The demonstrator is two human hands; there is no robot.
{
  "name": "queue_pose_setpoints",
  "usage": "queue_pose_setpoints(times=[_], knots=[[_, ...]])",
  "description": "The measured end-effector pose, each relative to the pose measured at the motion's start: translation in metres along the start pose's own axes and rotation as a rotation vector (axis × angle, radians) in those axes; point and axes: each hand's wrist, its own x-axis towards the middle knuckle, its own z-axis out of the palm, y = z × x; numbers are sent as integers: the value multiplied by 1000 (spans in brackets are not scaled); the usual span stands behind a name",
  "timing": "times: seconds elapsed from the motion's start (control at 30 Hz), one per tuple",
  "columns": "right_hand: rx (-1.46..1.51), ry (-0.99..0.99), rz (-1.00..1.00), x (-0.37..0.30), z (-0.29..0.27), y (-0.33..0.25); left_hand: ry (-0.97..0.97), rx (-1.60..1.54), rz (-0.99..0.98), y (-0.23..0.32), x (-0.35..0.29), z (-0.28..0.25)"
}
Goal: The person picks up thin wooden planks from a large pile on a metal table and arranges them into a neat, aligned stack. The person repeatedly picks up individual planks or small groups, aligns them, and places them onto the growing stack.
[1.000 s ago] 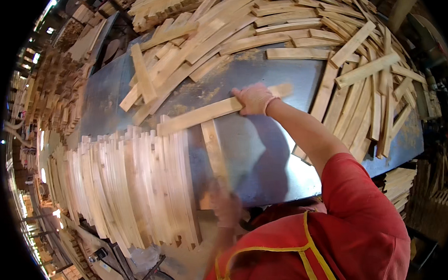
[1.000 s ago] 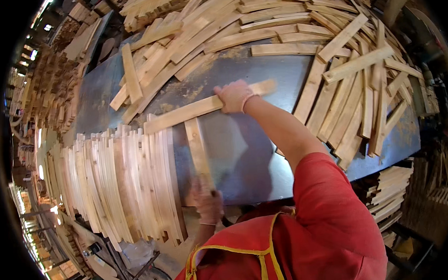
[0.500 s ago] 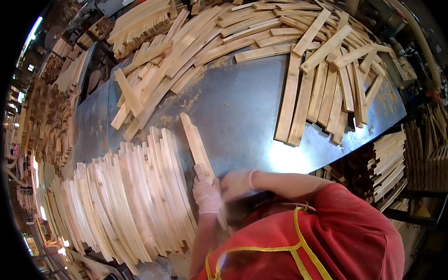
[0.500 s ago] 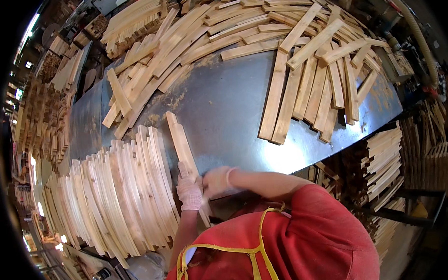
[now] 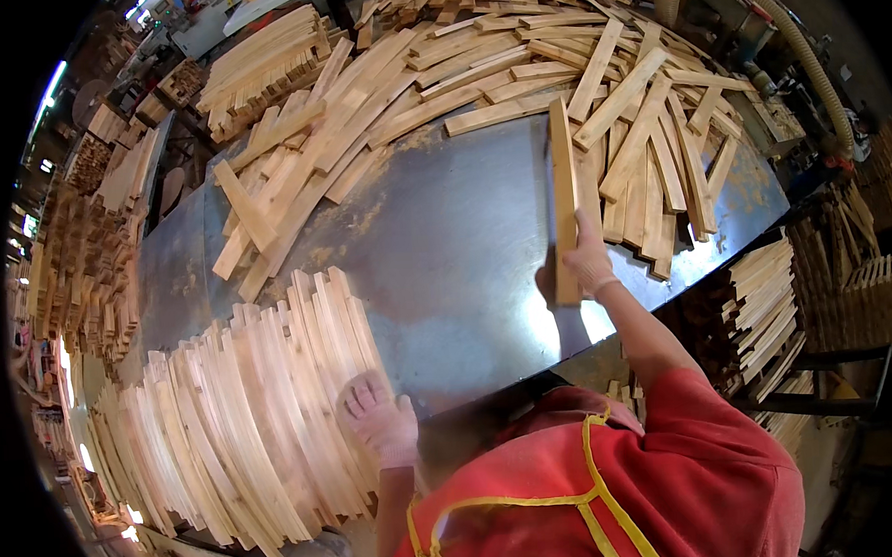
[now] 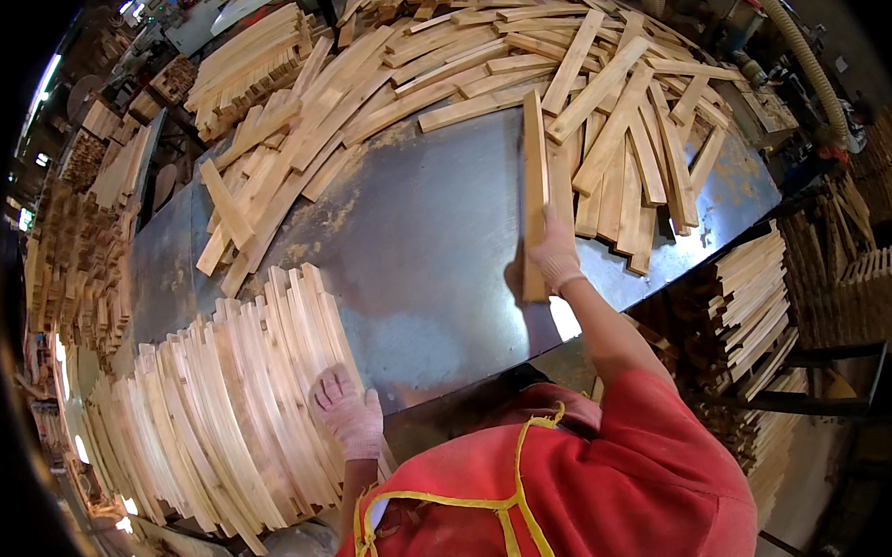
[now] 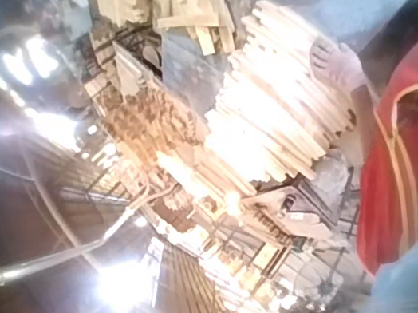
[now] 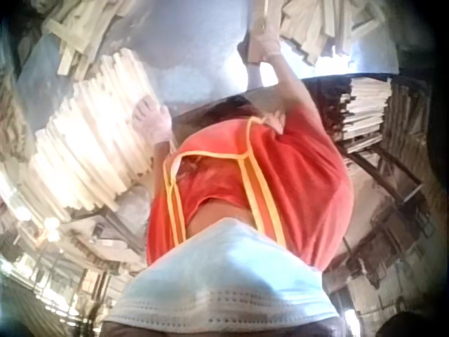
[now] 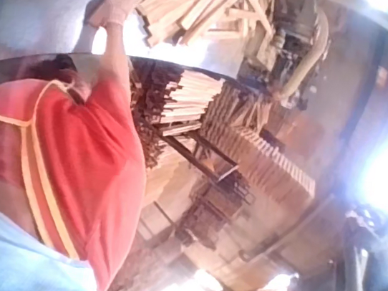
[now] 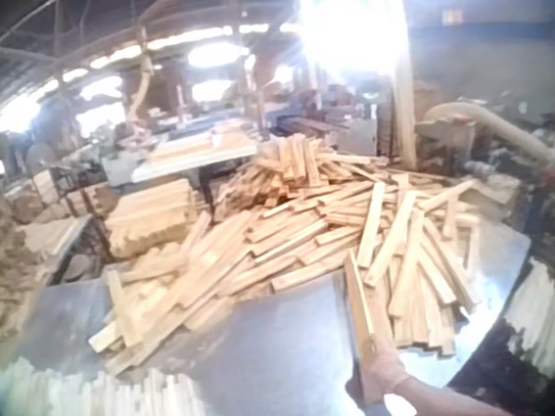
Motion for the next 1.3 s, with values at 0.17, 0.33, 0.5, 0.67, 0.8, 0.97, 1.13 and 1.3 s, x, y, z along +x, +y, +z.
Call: queue_pose_setpoints(times=[0.17, 0.33, 0.5, 0.67, 0.8, 0.97, 1.13, 1.3], knots=[[46, -273, 55, -56, -28, -4, -74, -176, 165, 47, 5, -8], [-509, 6, 78, -21, -39, -40, -231, -389, 362, 141, 26, -20], [-381, -10, 182, 4, -35, -26, -187, -298, 553, 188, 38, -17], [849, -309, 333, -22, -41, -45, -399, -571, 192, 138, 58, -23], [988, -607, 364, -83, -5, -81, -83, -435, 190, 61, 37, -58], [587, -709, 189, -179, 101, -100, 131, -169, -25, -10, -7, -78], [153, -1043, -181, -221, 143, -205, 246, -110, -127, -50, -40, -89], [693, -1457, 64, -195, 178, -190, 233, -210, -143, -45, -61, -93]])
